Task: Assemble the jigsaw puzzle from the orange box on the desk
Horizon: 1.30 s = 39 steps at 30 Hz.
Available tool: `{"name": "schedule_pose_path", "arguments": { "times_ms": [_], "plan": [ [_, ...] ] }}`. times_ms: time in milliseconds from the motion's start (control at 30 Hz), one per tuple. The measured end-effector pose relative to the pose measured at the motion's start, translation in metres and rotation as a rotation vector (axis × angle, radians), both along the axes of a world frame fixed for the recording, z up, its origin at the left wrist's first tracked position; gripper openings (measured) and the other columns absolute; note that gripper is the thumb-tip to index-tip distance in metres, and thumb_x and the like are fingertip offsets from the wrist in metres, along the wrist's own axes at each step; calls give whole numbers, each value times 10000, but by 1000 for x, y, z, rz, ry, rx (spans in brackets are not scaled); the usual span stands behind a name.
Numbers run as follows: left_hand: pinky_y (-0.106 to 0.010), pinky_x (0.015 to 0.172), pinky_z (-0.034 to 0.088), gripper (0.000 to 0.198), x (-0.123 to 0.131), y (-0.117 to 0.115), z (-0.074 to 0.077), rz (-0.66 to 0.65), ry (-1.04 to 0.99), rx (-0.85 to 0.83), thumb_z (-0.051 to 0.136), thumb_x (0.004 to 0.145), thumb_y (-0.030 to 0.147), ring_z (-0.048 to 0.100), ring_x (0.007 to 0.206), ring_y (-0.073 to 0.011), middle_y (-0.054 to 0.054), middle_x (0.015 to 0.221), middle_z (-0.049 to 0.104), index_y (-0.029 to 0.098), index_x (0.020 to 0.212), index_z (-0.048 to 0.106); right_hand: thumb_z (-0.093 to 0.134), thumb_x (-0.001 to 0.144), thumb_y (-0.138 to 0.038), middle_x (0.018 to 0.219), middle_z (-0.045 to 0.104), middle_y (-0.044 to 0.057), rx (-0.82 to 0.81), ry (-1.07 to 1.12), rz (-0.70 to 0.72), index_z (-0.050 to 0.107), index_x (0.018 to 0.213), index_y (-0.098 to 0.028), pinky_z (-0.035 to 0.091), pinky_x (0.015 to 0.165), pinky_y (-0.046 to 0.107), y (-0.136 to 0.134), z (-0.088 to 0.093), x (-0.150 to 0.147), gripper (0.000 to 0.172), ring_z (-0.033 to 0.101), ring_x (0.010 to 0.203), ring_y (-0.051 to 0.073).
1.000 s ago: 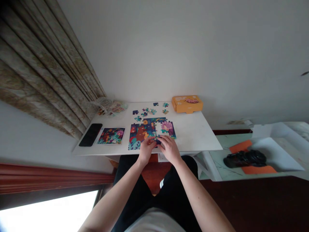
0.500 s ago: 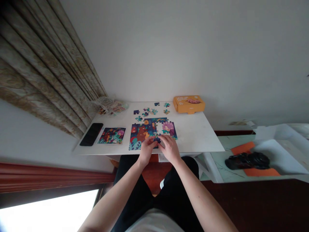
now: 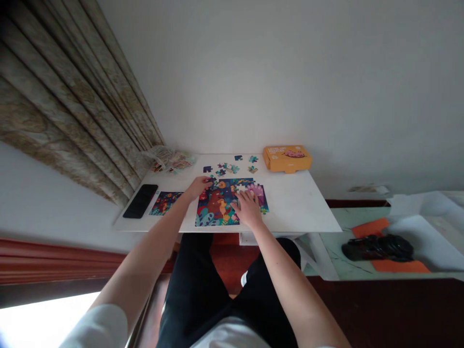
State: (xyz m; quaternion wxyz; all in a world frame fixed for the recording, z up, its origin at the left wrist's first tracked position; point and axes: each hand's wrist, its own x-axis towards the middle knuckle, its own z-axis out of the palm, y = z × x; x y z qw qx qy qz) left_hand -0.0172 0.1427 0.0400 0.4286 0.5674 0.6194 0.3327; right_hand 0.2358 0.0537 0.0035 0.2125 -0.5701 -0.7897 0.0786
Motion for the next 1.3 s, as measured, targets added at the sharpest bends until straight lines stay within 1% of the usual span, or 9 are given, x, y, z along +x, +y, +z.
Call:
{"name": "schedule_pose_path", "arguments": {
  "times_ms": [100,233,333,500,633,800,1000,1167,1300],
  "plan": [
    [-283,640,513,186,-2,24,3,-58,-12,-88,808,763,292,569,589,-146,13,610,602,145,842,728,456,1052,-468,1511,596,128,-3,-25,-8,625,1398,-225,275,1219,622,-1,-5,-1,455,478,1450,344],
    [-309,673,551,227,7,41,0,-109,-45,-113,838,728,301,607,629,-153,-28,708,661,141,854,736,459,1049,-483,1503,604,124,-7,-35,-9,628,1399,-231,281,1218,614,-3,-4,-1,464,480,1448,343],
    [-313,707,552,217,6,54,-2,-100,-23,-91,819,716,290,614,669,-166,-30,711,667,141,852,739,471,1042,-498,1508,600,113,-3,-41,-5,627,1402,-255,290,1214,610,-2,-3,-1,462,477,1449,341],
    [-317,794,534,185,-7,71,6,-93,28,-20,773,706,232,631,767,-195,-44,807,715,150,872,772,489,1036,-512,1520,591,102,-5,-52,-4,629,1397,-260,288,1218,601,-2,-4,0,462,464,1458,341],
    [-320,767,529,242,-8,67,7,-183,34,-36,780,708,199,606,702,-182,-30,748,694,149,944,797,495,1034,-504,1517,591,114,-12,-38,0,629,1398,-254,299,1206,606,-2,-4,0,461,468,1452,345],
    [-327,805,533,153,0,56,-1,-264,96,-35,799,715,199,645,772,-226,-32,668,674,170,866,801,499,1031,-501,1513,592,118,-10,-33,1,628,1398,-249,293,1208,605,-1,-4,0,464,474,1444,346],
    [-330,947,509,135,-1,55,-5,-321,361,115,744,757,189,678,977,-271,-82,964,783,198,881,797,497,1033,-505,1500,605,110,2,-37,-2,632,1394,-263,299,1207,603,-1,-5,-1,454,485,1433,344],
    [-351,1024,481,194,-3,48,-8,-334,481,180,696,838,210,673,1052,-275,-107,1060,768,185,994,809,508,1032,-496,1501,605,110,1,-43,-6,635,1388,-256,301,1207,598,-2,-5,-1,449,479,1440,348],
    [-400,1069,463,284,3,27,-8,-258,633,240,637,911,240,630,1184,-307,-146,1256,705,186,1151,778,505,1033,-493,1503,604,104,9,-40,-6,632,1392,-260,309,1205,597,-3,-3,-1,446,474,1446,349]
  ]
}}
